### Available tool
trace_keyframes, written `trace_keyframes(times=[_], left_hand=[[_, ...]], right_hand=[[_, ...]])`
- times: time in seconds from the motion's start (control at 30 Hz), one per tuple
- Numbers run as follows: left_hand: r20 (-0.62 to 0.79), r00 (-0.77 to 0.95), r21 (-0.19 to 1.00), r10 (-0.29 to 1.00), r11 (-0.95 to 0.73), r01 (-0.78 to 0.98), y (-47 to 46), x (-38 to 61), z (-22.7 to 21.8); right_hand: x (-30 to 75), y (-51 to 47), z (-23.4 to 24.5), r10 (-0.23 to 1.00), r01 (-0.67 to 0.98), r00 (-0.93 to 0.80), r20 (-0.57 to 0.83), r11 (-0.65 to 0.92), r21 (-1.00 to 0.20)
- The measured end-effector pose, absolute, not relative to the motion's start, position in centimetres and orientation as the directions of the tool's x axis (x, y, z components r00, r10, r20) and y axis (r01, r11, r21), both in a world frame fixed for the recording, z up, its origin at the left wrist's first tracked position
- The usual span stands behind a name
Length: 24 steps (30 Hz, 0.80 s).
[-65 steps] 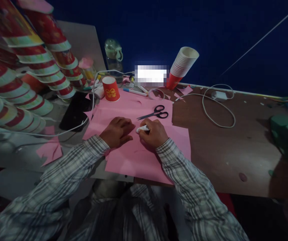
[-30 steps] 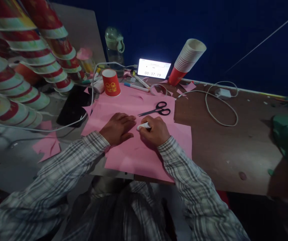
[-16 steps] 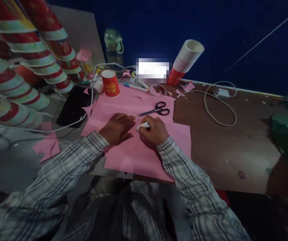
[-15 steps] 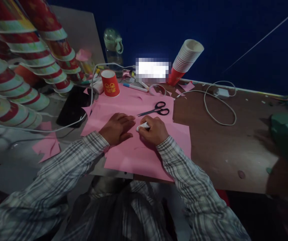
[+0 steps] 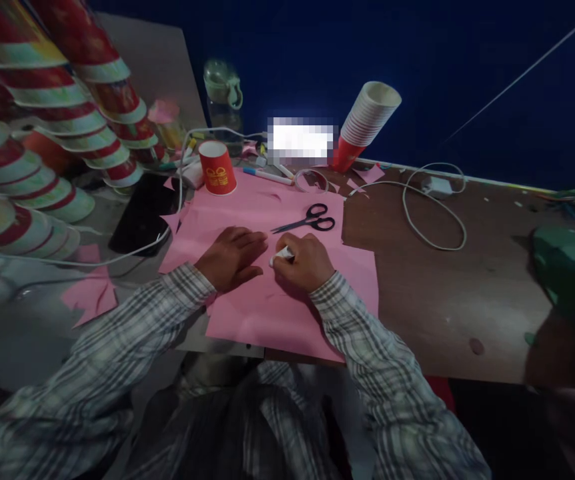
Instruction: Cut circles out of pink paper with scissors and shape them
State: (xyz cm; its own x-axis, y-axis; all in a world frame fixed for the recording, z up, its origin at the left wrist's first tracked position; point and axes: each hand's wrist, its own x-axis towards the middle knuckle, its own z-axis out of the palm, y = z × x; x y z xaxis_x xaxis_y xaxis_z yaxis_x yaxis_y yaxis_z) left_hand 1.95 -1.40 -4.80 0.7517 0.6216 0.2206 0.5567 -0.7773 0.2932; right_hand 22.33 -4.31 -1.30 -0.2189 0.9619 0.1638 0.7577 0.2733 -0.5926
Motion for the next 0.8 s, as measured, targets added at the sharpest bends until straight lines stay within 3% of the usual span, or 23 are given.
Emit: trace_keyframes(times=[0.1, 0.23, 0.3, 0.47, 0.57, 0.67, 0.73, 0.8], left_hand=[[0.228, 0.75, 0.282, 0.62, -0.78, 0.559, -1.5, 1.9, -4.7], [0.233, 0.755, 0.269, 0.613, -0.786, 0.556, -1.4, 1.9, -4.9], [0.229, 0.753, 0.269, 0.617, -0.783, 0.56, -1.3, 2.0, -4.9], [0.223, 0.759, 0.261, 0.612, -0.787, 0.559, -1.4, 1.9, -4.8], [0.235, 0.755, 0.263, 0.611, -0.788, 0.556, -1.4, 1.9, -4.9], [0.247, 0.754, 0.269, 0.609, -0.79, 0.55, -1.3, 1.9, -5.2], [0.251, 0.752, 0.27, 0.61, -0.79, 0.55, -1.2, 1.9, -5.3], [0.249, 0.751, 0.266, 0.612, -0.788, 0.555, -1.2, 2.0, -5.2]], right_hand=[[22.9, -4.4, -0.9, 0.965, 0.722, -0.245, 0.091, 0.244, -0.648], [23.4, -4.3, -0.9, 0.985, 0.588, -0.039, 0.169, 0.159, -0.793], [23.0, -4.3, -1.1, 0.979, 0.621, -0.028, 0.2, 0.174, -0.764], [22.2, -4.4, -1.1, 0.97, 0.746, -0.219, 0.105, 0.236, -0.623], [22.8, -4.4, -1.0, 0.973, 0.671, -0.219, 0.067, 0.2, -0.714], [23.4, -4.2, -1.2, 0.991, 0.549, -0.045, 0.129, 0.133, -0.825], [23.4, -4.1, -1.6, 0.982, 0.564, 0.021, 0.188, 0.144, -0.813], [23.1, -3.9, -1.8, 0.981, 0.639, -0.027, 0.19, 0.163, -0.752]])
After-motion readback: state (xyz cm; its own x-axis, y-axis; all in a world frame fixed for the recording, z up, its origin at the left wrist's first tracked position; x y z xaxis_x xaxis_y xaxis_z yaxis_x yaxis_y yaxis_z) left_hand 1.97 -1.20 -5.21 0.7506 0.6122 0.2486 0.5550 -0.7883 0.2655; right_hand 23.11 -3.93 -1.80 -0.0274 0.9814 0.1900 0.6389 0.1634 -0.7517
